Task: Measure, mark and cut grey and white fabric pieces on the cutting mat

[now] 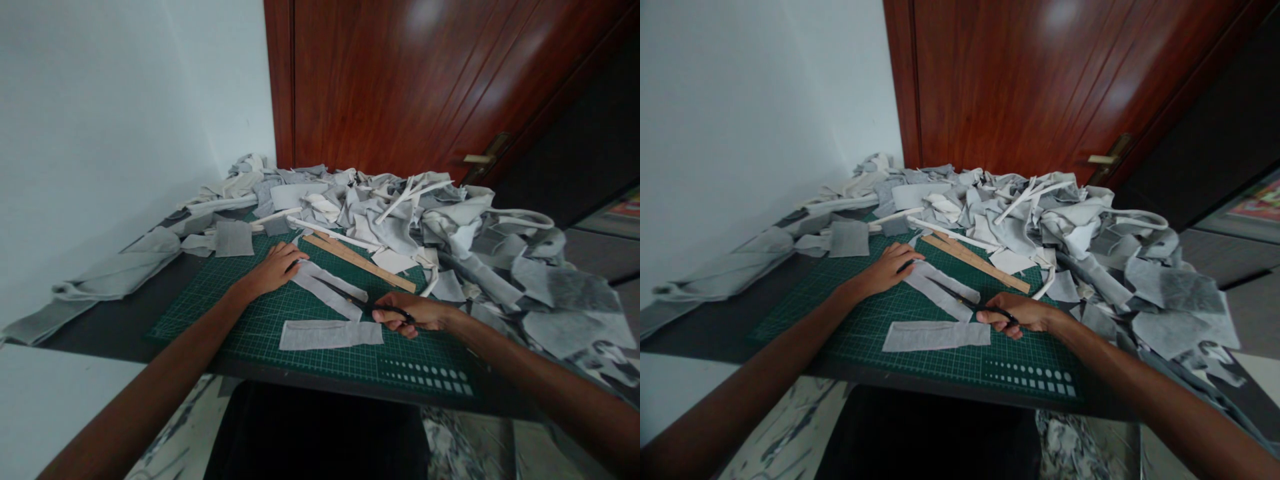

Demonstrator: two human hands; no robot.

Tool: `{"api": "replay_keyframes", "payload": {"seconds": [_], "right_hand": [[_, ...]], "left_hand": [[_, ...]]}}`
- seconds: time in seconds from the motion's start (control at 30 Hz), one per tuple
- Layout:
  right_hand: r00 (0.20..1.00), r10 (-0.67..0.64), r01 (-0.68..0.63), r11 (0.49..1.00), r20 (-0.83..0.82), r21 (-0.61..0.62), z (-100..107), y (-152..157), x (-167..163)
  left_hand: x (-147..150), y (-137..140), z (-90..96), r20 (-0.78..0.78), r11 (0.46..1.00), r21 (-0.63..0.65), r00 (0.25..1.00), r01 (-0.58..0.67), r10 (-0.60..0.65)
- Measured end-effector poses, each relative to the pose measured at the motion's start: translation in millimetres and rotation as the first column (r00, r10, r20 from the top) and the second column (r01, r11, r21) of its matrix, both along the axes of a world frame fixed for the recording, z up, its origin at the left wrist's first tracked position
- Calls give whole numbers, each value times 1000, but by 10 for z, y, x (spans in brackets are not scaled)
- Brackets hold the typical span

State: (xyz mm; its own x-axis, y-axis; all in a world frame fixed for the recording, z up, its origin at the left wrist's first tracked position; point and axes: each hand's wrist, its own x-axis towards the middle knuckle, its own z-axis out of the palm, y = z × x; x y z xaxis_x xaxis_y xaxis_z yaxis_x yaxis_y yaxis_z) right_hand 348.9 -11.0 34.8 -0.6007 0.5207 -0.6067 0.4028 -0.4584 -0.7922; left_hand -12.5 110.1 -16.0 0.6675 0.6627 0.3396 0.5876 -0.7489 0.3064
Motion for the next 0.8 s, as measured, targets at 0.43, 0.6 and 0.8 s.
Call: {"api": "replay_keyframes", "payload": {"seconds": [0.43,0.6,0.8], "right_hand": [[1000,-7,7,1000,4,4,24,0,-17],[1000,-4,4,1000,17,-4,26,36,-1],[1000,-23,23,1000,19,-4,-14,76,39]], "left_hand": [[11,-19,14,2,1000,-2,1000,-12,12],[13,-18,15,5,1000,-6,1000,-13,13],[8,-12,-12,10,1000,7,1000,-10,10]]}}
